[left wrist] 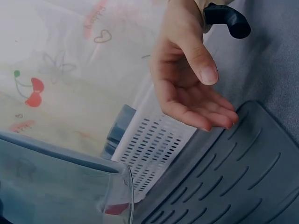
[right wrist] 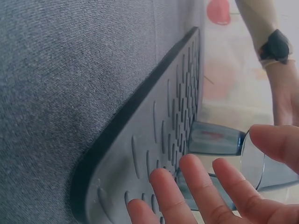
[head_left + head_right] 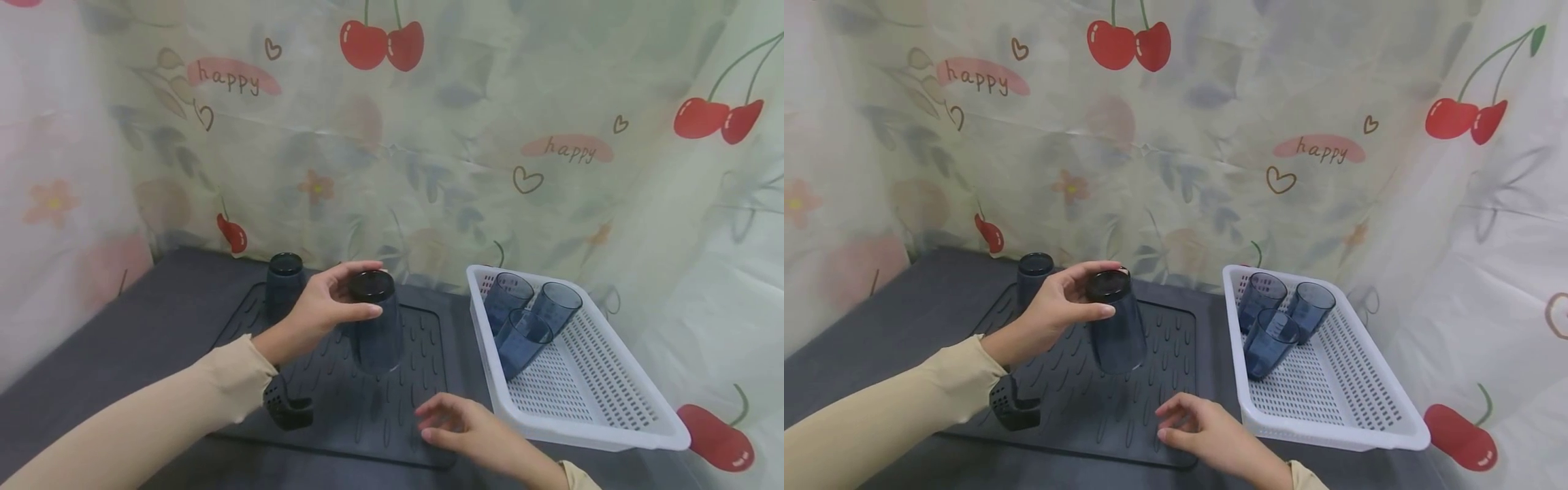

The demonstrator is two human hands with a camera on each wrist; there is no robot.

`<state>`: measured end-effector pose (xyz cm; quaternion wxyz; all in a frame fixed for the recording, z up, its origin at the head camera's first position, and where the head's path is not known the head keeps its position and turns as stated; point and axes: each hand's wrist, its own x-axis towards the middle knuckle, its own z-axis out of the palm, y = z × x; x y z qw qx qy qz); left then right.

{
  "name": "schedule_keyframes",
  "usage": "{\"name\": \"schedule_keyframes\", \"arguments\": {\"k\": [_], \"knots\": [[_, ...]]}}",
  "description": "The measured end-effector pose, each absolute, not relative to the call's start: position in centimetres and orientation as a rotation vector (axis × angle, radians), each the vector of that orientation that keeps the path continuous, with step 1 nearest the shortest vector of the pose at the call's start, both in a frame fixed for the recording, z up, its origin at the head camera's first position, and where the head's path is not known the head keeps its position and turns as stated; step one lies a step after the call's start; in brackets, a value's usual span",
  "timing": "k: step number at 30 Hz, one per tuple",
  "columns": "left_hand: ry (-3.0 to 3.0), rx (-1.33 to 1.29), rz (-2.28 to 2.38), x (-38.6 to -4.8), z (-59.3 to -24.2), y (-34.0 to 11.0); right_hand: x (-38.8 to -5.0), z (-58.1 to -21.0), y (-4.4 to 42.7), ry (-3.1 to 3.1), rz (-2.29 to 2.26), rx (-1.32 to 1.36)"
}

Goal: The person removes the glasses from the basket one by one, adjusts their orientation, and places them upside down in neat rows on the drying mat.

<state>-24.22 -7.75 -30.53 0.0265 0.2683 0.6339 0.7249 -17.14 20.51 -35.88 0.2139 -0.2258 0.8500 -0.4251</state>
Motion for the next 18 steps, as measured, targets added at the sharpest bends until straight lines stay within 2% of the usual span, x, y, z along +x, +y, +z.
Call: {"name": "schedule_keyframes", "arguments": {"k": [18], "knots": [[2.152,0.757,2.142,-26.2,-28.4,-5.7,-16.9,-36.2,20.6,2.353,-1.177,-0.608]]}}
